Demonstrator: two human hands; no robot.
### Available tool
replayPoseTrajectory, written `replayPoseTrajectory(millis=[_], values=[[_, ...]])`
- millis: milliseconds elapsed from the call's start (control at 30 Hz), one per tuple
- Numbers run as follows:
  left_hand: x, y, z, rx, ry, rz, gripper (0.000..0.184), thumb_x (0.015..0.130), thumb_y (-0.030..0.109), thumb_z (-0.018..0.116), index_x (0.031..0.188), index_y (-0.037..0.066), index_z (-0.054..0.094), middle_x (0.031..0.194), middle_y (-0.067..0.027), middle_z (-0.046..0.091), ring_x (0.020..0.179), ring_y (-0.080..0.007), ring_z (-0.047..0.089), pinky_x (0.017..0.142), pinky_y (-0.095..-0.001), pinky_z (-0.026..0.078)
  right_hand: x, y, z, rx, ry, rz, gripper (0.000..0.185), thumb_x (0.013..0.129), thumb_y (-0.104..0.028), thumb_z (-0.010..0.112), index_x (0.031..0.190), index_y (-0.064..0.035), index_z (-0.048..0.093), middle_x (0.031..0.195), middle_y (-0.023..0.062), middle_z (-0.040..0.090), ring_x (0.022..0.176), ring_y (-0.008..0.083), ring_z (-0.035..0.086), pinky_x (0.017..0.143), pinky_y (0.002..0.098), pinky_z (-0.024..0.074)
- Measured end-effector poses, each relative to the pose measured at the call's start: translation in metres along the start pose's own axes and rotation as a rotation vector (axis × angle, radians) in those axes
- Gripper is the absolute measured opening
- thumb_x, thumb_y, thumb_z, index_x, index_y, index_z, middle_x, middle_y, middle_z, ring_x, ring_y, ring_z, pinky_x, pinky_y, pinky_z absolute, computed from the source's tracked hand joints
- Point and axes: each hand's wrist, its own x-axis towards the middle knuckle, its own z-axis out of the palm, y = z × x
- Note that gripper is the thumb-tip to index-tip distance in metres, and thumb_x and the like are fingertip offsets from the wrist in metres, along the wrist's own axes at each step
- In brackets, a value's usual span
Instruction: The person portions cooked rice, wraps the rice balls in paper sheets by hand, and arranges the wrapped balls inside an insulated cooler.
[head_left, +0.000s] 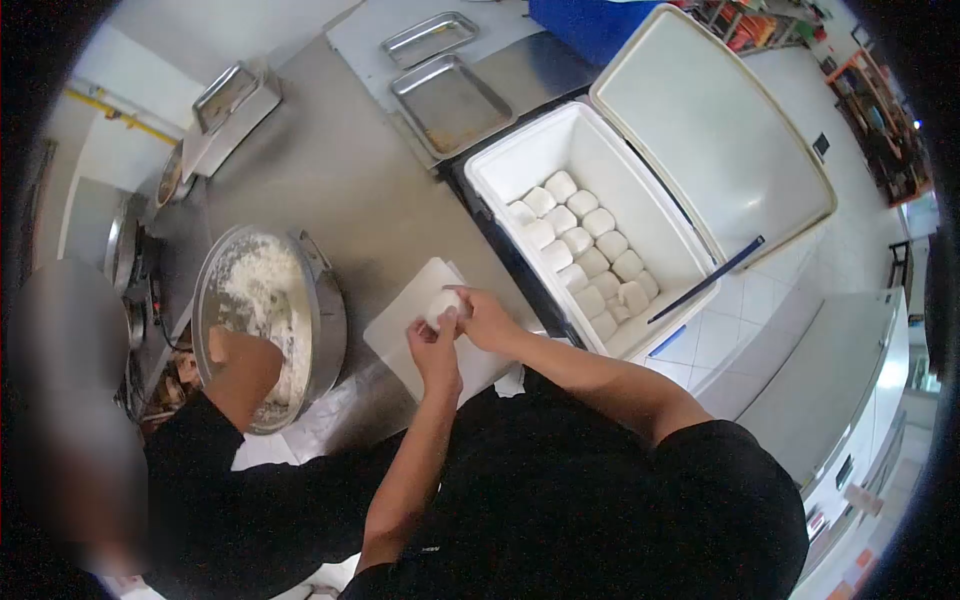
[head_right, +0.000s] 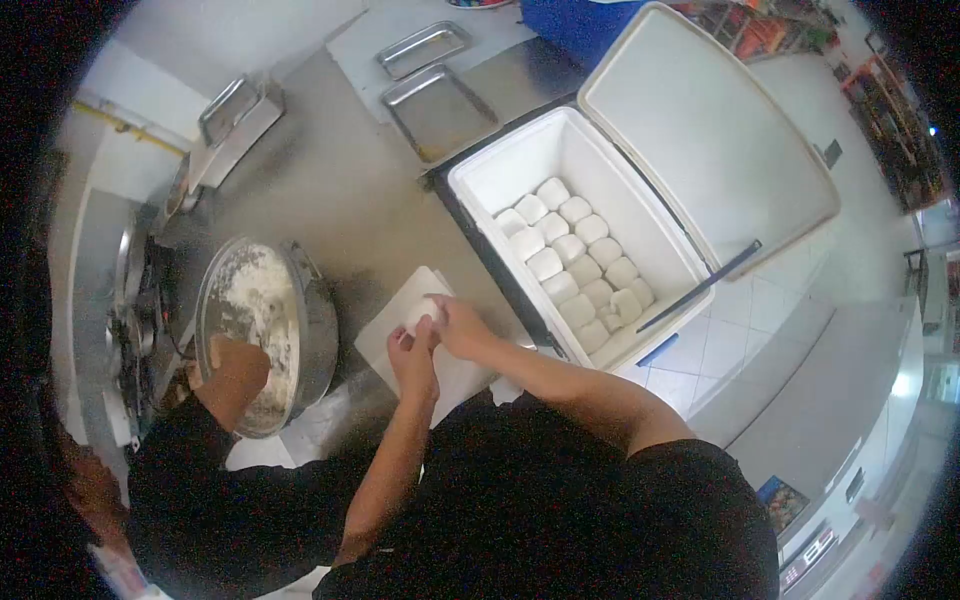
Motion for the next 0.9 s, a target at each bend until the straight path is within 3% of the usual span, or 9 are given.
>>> replayPoseTrajectory(millis=[167, 300, 333, 433, 467, 533, 700, 767, 900], values=[[-0.031, 0.045, 0.035, -0.036, -0.079, -0.009, 0.069, 0.096, 0.016, 0.076, 0.144, 0.010, 0.027, 0.123, -0.0152, 0.057, 0.105, -0.0226, 0.062, 0.077, -0.0341, 0.052, -0.024, -0.064, -0.051, -0.057, -0.185, -0.153, 0.057, 0.099, -0.011, 0.066, 0.154, -0.0135, 0.048, 0.124, 0.0152, 0.066, 0.108, 0.0205, 0.063, 0.097, 0.0360, 0.0495], [-0.035, 0.057, 0.047, -0.254, -0.320, 0.006, 0.094, 0.095, 0.012, 0.071, 0.162, 0.016, 0.005, 0.156, -0.0181, 0.028, 0.130, -0.0307, 0.051, 0.104, -0.0450, 0.046, -0.028, -0.114, -0.103, 0.094, -0.326, 0.120, 0.056, 0.104, -0.024, 0.062, 0.157, -0.0176, 0.045, 0.135, 0.0161, 0.061, 0.118, 0.0230, 0.059, 0.103, 0.0370, 0.0470], [-0.034, 0.065, 0.049, -0.296, -0.475, -0.006, 0.104, 0.094, 0.012, 0.067, 0.165, 0.020, -0.008, 0.168, -0.0126, 0.006, 0.144, -0.0328, 0.037, 0.117, -0.0486, 0.035, -0.024, -0.096, -0.111, 0.097, -0.284, 0.015, 0.056, 0.105, -0.026, 0.060, 0.158, -0.0179, 0.043, 0.132, 0.0141, 0.061, 0.118, 0.0200, 0.058, 0.100, 0.0356, 0.0486], [-0.029, 0.075, 0.046, 0.080, -0.622, 0.163, 0.103, 0.095, 0.017, 0.067, 0.166, 0.021, -0.008, 0.171, -0.0123, 0.002, 0.144, -0.0326, 0.038, 0.114, -0.0484, 0.037, 0.006, -0.084, -0.145, 0.385, -0.026, 0.191, 0.052, 0.103, -0.012, 0.062, 0.149, -0.0093, 0.039, 0.127, 0.0109, 0.059, 0.109, 0.0187, 0.060, 0.096, 0.0338, 0.0503], [-0.035, 0.085, 0.045, 0.140, -0.632, 0.220, 0.104, 0.094, 0.014, 0.067, 0.166, 0.019, -0.008, 0.172, -0.0143, 0.003, 0.139, -0.0344, 0.045, 0.112, -0.0494, 0.040, 0.022, -0.083, -0.161, 0.452, 0.075, 0.252, 0.052, 0.102, -0.013, 0.064, 0.145, -0.0072, 0.037, 0.124, 0.0109, 0.059, 0.107, 0.0178, 0.060, 0.094, 0.0340, 0.0517], [-0.027, 0.074, 0.026, 0.080, -0.633, 0.140, 0.103, 0.093, 0.008, 0.068, 0.166, 0.017, -0.005, 0.169, -0.0158, 0.012, 0.135, -0.0341, 0.050, 0.109, -0.0483, 0.043, 0.086, 0.004, -0.181, -0.169, 0.412, -0.087, 0.057, 0.099, -0.017, 0.069, 0.143, -0.0097, 0.034, 0.114, 0.0119, 0.059, 0.099, 0.0211, 0.062, 0.085, 0.0384, 0.0555], [-0.039, 0.040, -0.023, 0.341, -0.496, 0.155, 0.098, 0.091, 0.002, 0.071, 0.163, 0.011, 0.005, 0.160, -0.0188, 0.033, 0.124, -0.0299, 0.059, 0.100, -0.0427, 0.050, 0.189, 0.103, -0.213, -0.600, -0.092, 0.014, 0.039, 0.092, -0.013, 0.069, 0.128, -0.0070, 0.055, 0.116, 0.0233, 0.069, 0.110, 0.0410, 0.066, 0.092, 0.0497, 0.0530], [-0.045, 0.030, -0.048, 0.584, -0.474, 0.246, 0.094, 0.092, 0.003, 0.071, 0.161, 0.008, 0.008, 0.156, -0.0195, 0.040, 0.120, -0.0277, 0.063, 0.097, -0.0398, 0.051, 0.210, 0.135, -0.217, -0.609, 0.037, 0.051, 0.031, 0.093, -0.017, 0.068, 0.123, -0.0100, 0.062, 0.111, 0.0209, 0.071, 0.105, 0.0386, 0.069, 0.090, 0.0466, 0.0543], [-0.058, 0.015, -0.072, 0.357, -0.282, 0.070, 0.090, 0.093, 0.003, 0.069, 0.161, 0.007, 0.009, 0.146, -0.0202, 0.051, 0.114, -0.0249, 0.065, 0.094, -0.0370, 0.053, 0.227, 0.183, -0.195, -0.668, 0.187, 0.207, 0.025, 0.097, -0.019, 0.061, 0.120, -0.0134, 0.069, 0.108, 0.0196, 0.074, 0.103, 0.0367, 0.070, 0.089, 0.0467, 0.0548]])
